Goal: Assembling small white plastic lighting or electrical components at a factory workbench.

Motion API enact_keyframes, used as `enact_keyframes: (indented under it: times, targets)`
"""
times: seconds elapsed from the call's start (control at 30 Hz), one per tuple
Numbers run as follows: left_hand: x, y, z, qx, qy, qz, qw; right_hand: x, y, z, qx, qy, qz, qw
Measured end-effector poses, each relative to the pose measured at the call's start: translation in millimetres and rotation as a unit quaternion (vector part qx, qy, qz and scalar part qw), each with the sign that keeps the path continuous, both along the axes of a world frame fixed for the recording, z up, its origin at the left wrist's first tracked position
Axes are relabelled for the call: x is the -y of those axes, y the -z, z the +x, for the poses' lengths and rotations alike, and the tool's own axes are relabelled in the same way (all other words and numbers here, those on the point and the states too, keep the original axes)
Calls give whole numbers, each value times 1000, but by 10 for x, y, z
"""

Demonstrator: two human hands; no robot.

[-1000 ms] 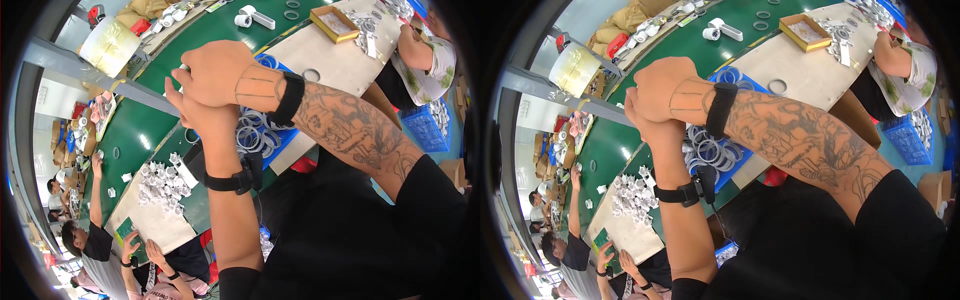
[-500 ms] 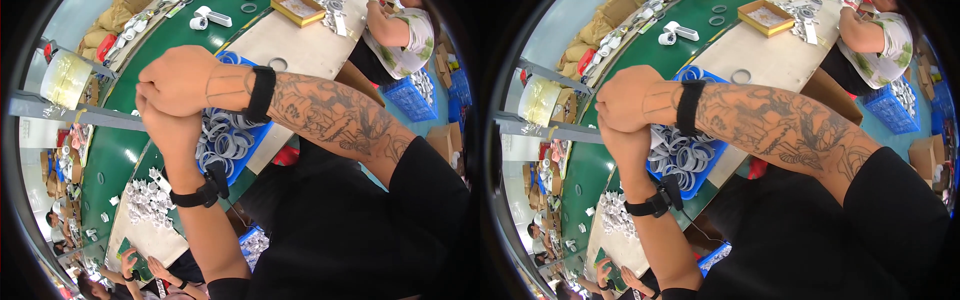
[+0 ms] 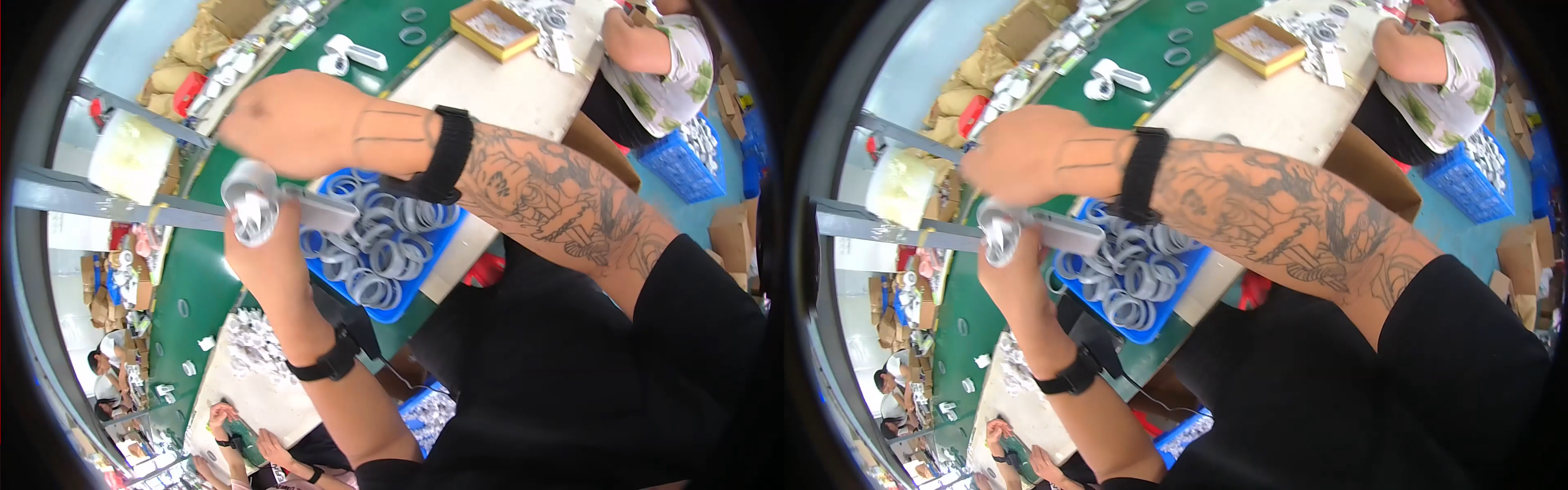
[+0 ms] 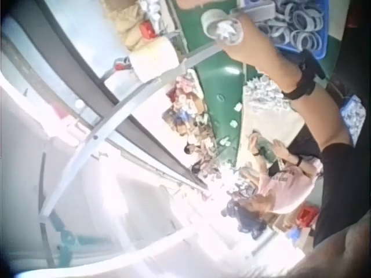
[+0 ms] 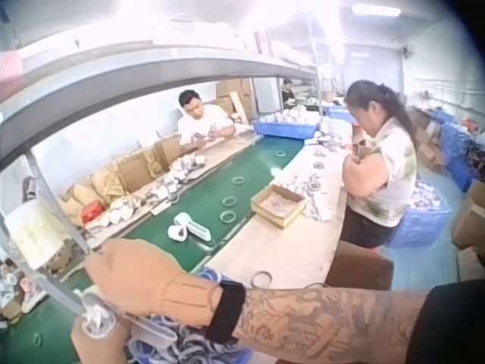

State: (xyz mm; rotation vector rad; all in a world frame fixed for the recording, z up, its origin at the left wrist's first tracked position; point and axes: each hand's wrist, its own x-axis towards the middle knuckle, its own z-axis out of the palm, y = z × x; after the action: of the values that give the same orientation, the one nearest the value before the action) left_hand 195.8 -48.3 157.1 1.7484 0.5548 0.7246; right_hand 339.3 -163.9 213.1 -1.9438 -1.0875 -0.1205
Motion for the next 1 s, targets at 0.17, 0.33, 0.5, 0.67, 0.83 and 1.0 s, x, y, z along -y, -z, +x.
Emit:
enact_keyframes:
  times: [0.17,0.33,0.5,0.67,0.83,1.0]
  targets:
    - [30,-104,-308,50,-29,-144,988,-243,719,849,-285,30,-106,952]
    - [-138,-170,-707,80,6,-190,979,-669,940,805,-536,-9,-35,843]
    - [-221,-192,-1165,58,23,-222,973,-904,576,385,-273,-81,115,952]
    - [-55,-352,-1476,-122,248,-239,931,65,-437,-708,151,-451,-52,878]
    - [364,-626,-1437,-144,355,-280,880,540,-341,-1005,167,-522,-141,825]
    - [441,-64,-1497,-120,559,-285,770,822,-494,-1177,246,-536,-146,794]
